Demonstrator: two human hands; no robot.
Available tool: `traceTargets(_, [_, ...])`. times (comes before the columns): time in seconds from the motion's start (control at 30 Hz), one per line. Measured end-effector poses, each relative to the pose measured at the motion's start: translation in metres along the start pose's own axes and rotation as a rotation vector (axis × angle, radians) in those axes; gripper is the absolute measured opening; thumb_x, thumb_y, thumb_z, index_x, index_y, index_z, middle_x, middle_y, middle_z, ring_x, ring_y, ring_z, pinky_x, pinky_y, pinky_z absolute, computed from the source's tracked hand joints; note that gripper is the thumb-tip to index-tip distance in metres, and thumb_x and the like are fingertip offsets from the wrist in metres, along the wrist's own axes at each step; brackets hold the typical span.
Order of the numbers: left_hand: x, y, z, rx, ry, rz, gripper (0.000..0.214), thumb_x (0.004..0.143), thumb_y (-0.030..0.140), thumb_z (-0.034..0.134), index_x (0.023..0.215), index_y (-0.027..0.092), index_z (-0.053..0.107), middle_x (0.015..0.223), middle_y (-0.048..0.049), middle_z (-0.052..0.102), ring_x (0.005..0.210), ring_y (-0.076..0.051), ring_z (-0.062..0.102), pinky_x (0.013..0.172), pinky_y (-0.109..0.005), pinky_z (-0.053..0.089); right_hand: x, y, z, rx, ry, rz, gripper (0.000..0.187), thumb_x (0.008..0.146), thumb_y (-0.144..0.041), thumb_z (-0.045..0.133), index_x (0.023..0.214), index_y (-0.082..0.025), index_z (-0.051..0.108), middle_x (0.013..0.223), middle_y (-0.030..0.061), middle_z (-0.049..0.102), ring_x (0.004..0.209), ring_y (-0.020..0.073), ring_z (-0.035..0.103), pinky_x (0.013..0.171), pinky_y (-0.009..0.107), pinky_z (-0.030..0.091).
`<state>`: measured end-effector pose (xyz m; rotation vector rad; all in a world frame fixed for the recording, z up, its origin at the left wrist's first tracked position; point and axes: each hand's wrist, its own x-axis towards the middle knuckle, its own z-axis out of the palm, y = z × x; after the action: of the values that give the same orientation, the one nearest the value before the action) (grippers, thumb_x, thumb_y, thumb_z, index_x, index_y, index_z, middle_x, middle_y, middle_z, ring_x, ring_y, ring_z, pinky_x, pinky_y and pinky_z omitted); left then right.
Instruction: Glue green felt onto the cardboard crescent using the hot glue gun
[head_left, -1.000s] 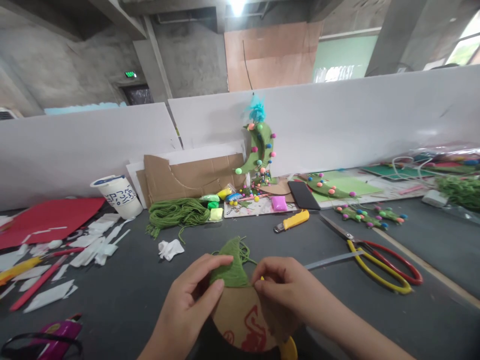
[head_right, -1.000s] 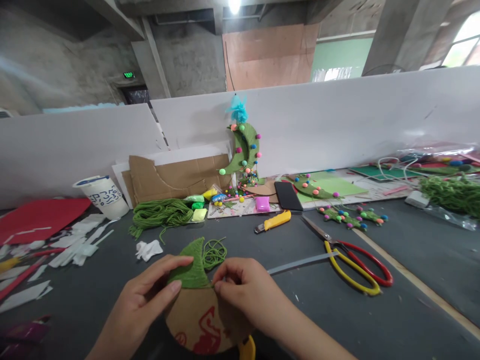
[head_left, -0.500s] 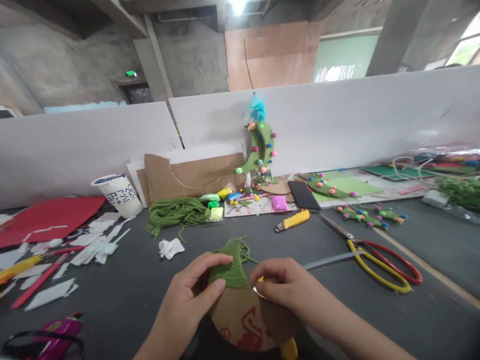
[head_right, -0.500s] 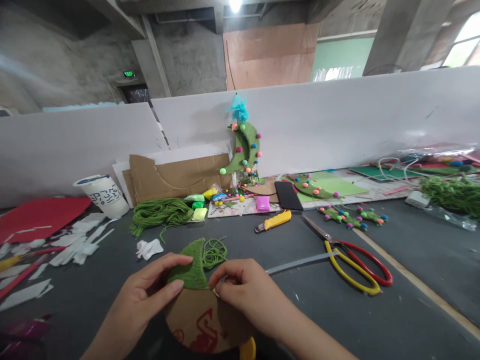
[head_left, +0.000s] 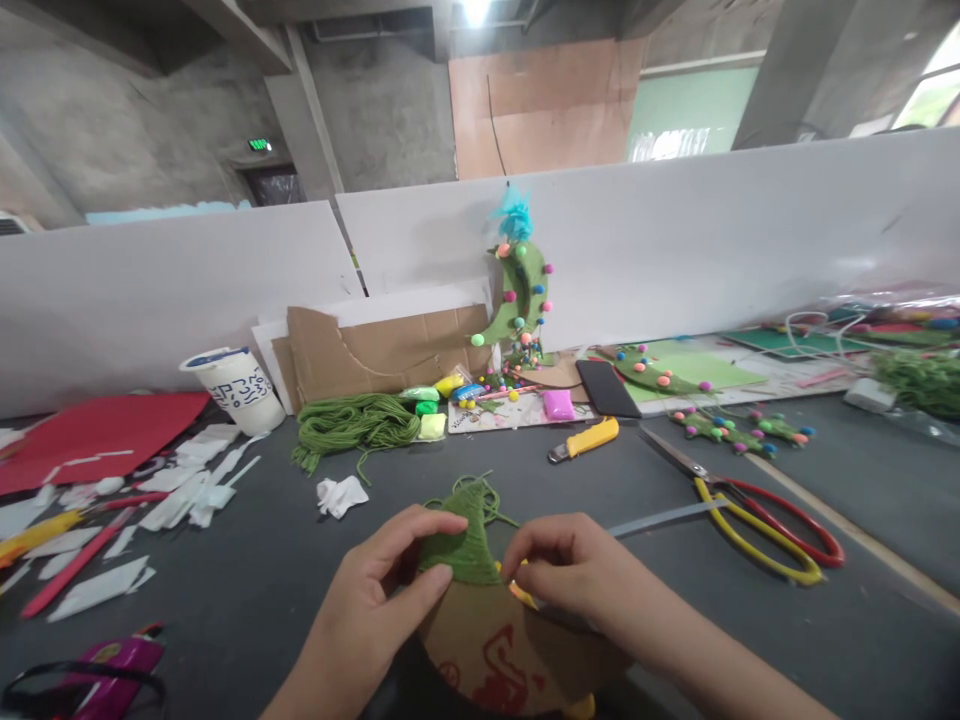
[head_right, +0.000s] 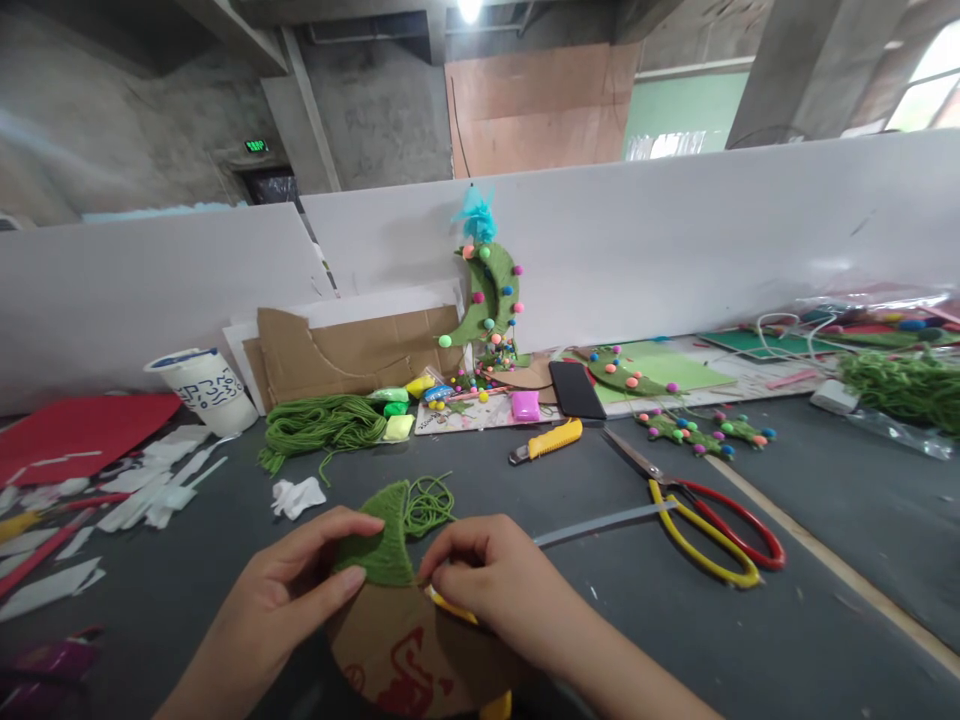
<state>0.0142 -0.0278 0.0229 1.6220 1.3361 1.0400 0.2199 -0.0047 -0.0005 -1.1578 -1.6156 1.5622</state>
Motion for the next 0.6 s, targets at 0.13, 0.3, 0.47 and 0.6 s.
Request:
traceTargets(0.13, [0.0,0.0022,0.0007,-0.016,0.033,-0.006,0.023,0.071,0.016,0.063,0.087,0.027,0.074,0.089,0.0005,0.068,0.08,-0.017,0.062,0.069,-0.021,0.046,-0.0013,-0.0031,-0.0029,-0.038,0.016,-0.006,0.02,0.063,-0.015,0.052,0.068,-0.017,0.071,0.054,-0.0044,0.053,0.052,0.0105,0.042,0.049,0.02,0.03])
traceTargets(0.3, [-0.0006,0.003,0.0003,-0.023,0.047,-0.017,0.023,0.07,0.016,0.063,0.087,0.027,0.075,0.09,0.0005,0.069,0.08,-0.017,0.062,0.069,-0.021,0.046,-0.0034,-0.0059,-0.0031,-0.039,0.027,-0.019,0.021,0.064,-0.015,0.052,0.069,-0.017,0.072,0.055,-0.0041,0.054,0.054,0.0114,0.044,0.053,0.021,0.032])
traceTargets(0.47, [0.0003,0.0019,-0.0021,-0.021,0.054,-0.017,0.022,0.07,0.016,0.063,0.086,0.026,0.075,0.09,0.0004,0.069,0.084,-0.019,0.062,0.071,-0.022,0.046,-0.0027,-0.003,-0.0037,-0.046,0.008,-0.027,0.021,0.064,-0.014,0.053,0.07,-0.017,0.072,0.053,-0.0047,0.053,0.053,0.0111,0.043,0.052,0.021,0.032])
traceTargets(0.6, [0.0006,0.0039,-0.0009,-0.033,0.021,-0.005,0.022,0.07,0.016,0.064,0.086,0.027,0.075,0.088,0.001,0.069,0.081,-0.018,0.062,0.07,-0.022,0.046,-0.0031,-0.0049,-0.0042,-0.025,-0.023,-0.009,0.02,0.066,-0.013,0.053,0.071,-0.017,0.073,0.055,-0.0046,0.054,0.053,0.0101,0.043,0.052,0.02,0.031])
